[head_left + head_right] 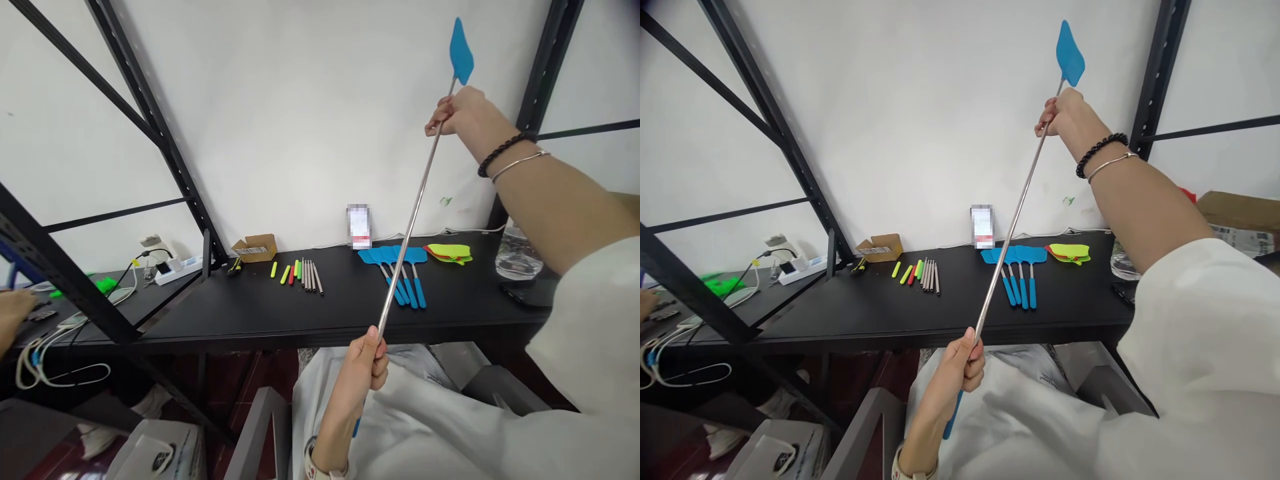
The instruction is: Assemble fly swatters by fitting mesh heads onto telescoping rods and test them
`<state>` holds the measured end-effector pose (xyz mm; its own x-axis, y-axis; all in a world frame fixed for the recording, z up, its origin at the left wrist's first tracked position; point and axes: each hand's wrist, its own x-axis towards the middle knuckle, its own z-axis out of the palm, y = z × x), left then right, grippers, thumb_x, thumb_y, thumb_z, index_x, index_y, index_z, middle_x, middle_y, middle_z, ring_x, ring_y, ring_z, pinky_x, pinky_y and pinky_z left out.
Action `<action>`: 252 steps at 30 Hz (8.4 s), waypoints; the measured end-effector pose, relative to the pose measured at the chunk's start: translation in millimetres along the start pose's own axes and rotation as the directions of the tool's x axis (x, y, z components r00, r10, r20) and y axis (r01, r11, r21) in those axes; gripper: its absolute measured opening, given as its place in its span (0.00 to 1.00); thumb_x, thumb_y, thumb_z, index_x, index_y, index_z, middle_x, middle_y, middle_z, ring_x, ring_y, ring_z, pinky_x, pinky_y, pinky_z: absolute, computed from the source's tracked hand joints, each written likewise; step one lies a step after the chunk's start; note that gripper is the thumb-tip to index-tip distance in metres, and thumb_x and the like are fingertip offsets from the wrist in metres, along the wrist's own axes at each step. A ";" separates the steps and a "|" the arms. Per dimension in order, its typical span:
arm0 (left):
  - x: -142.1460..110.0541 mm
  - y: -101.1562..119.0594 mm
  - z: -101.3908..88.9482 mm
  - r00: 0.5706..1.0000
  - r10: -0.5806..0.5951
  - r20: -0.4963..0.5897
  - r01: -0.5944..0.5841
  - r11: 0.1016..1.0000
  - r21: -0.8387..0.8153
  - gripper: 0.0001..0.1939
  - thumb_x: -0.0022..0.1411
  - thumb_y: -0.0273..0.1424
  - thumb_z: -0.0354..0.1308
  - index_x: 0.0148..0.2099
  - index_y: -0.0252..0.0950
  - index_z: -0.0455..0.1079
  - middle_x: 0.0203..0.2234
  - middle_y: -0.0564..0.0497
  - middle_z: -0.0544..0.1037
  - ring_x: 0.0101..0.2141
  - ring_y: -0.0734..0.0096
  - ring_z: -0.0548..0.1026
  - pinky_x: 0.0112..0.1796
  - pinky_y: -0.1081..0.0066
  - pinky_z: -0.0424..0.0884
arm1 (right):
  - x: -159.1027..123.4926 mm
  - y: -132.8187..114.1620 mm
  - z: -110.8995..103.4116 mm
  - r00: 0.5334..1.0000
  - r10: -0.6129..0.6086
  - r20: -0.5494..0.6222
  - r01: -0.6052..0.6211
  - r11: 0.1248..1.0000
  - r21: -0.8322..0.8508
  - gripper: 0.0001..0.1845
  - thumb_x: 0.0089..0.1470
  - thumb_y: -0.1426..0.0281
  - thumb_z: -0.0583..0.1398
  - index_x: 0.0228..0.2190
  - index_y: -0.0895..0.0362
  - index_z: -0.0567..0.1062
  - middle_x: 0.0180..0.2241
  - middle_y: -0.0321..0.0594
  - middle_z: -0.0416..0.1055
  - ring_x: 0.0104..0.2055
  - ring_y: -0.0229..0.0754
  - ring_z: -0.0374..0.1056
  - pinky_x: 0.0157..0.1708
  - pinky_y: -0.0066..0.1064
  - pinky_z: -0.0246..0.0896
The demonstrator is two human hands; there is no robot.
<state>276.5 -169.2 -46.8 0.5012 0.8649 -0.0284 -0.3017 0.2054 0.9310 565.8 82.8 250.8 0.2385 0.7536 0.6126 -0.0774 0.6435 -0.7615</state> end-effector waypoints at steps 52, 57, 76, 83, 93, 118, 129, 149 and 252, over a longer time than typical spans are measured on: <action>8.2 -46.2 -0.6 0.965 0.067 0.253 0.046 0.908 -0.416 0.19 0.56 0.47 0.51 0.28 0.38 0.52 0.12 0.61 0.45 0.13 0.85 0.40 0.13 0.84 0.38 | -204.6 35.4 63.4 0.676 0.259 0.690 -0.427 0.901 0.080 0.19 0.53 0.59 0.56 0.43 0.58 0.66 0.41 0.48 0.67 0.44 0.44 0.65 0.41 0.35 0.63; 11.6 -48.4 -4.1 0.946 0.187 0.265 -0.087 0.934 -0.348 0.17 0.57 0.47 0.50 0.30 0.38 0.54 0.11 0.62 0.50 0.12 0.84 0.46 0.12 0.84 0.46 | -274.1 48.9 78.2 0.561 0.196 0.804 -0.487 0.864 0.129 0.20 0.55 0.65 0.55 0.49 0.56 0.62 0.39 0.44 0.68 0.38 0.39 0.67 0.41 0.35 0.62; 0.9 -15.7 -36.0 0.952 -0.040 0.304 -0.044 0.964 0.263 0.24 0.54 0.47 0.52 0.42 0.31 0.66 0.30 0.45 0.74 0.35 0.65 0.73 0.39 0.66 0.67 | -348.3 92.2 66.7 0.410 0.294 0.864 -0.738 0.663 0.125 0.11 0.59 0.64 0.51 0.30 0.59 0.63 0.17 0.28 0.52 0.17 0.27 0.43 0.25 0.25 0.47; 2.8 -10.5 -47.7 0.980 0.120 0.161 -0.164 0.940 0.299 0.19 0.56 0.42 0.53 0.42 0.32 0.66 0.30 0.47 0.72 0.32 0.70 0.71 0.35 0.69 0.69 | -357.1 98.2 70.7 0.416 0.272 0.868 -0.763 0.623 0.170 0.12 0.59 0.64 0.50 0.27 0.58 0.58 0.17 0.27 0.40 0.18 0.29 0.37 0.25 0.25 0.43; -2.8 -0.7 -46.0 0.933 0.357 0.045 -0.347 0.860 0.374 0.17 0.61 0.36 0.49 0.51 0.35 0.61 0.41 0.43 0.72 0.44 0.63 0.69 0.37 0.68 0.69 | -362.9 105.2 71.7 0.460 0.253 0.851 -0.728 0.656 0.198 0.14 0.59 0.62 0.50 0.27 0.58 0.58 0.17 0.26 0.38 0.18 0.28 0.34 0.24 0.25 0.41; 59.9 105.3 -35.0 0.928 0.220 0.302 -0.330 0.861 0.388 0.18 0.57 0.37 0.55 0.47 0.32 0.67 0.32 0.45 0.75 0.34 0.71 0.73 0.39 0.68 0.66 | -376.6 109.4 74.2 0.467 0.285 0.837 -0.770 0.596 0.227 0.14 0.59 0.61 0.50 0.27 0.58 0.57 0.17 0.25 0.37 0.16 0.27 0.34 0.22 0.24 0.39; 49.2 114.2 -51.7 0.930 0.190 0.314 -0.323 0.830 0.456 0.16 0.58 0.39 0.53 0.36 0.29 0.67 0.26 0.44 0.76 0.30 0.69 0.75 0.36 0.69 0.67 | -392.9 117.7 78.3 0.333 0.294 0.896 -0.630 0.776 -0.020 0.15 0.57 0.60 0.52 0.35 0.61 0.63 0.26 0.38 0.64 0.29 0.34 0.63 0.33 0.28 0.55; 64.9 84.9 -37.4 0.902 0.415 0.118 -0.384 0.649 0.657 0.18 0.55 0.45 0.53 0.27 0.33 0.63 0.16 0.53 0.71 0.17 0.74 0.71 0.22 0.75 0.65 | -362.8 116.0 68.1 0.743 0.341 0.576 -0.501 0.854 0.141 0.17 0.55 0.59 0.53 0.42 0.56 0.63 0.35 0.41 0.67 0.35 0.38 0.65 0.36 0.32 0.59; 83.0 60.2 -57.5 0.862 -0.076 0.501 -0.073 0.960 0.272 0.21 0.51 0.47 0.57 0.28 0.30 0.64 0.22 0.46 0.76 0.26 0.66 0.75 0.30 0.68 0.69 | -339.5 120.3 101.4 0.777 0.353 0.521 -0.558 0.770 0.310 0.18 0.50 0.54 0.56 0.25 0.55 0.60 0.21 0.34 0.58 0.21 0.34 0.60 0.14 0.23 0.55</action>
<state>253.3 -58.7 -14.0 0.8614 0.5005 0.0871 -0.1059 0.0092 0.9943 377.4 -82.0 -27.2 -0.3467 0.8828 0.3170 -0.4925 0.1164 -0.8625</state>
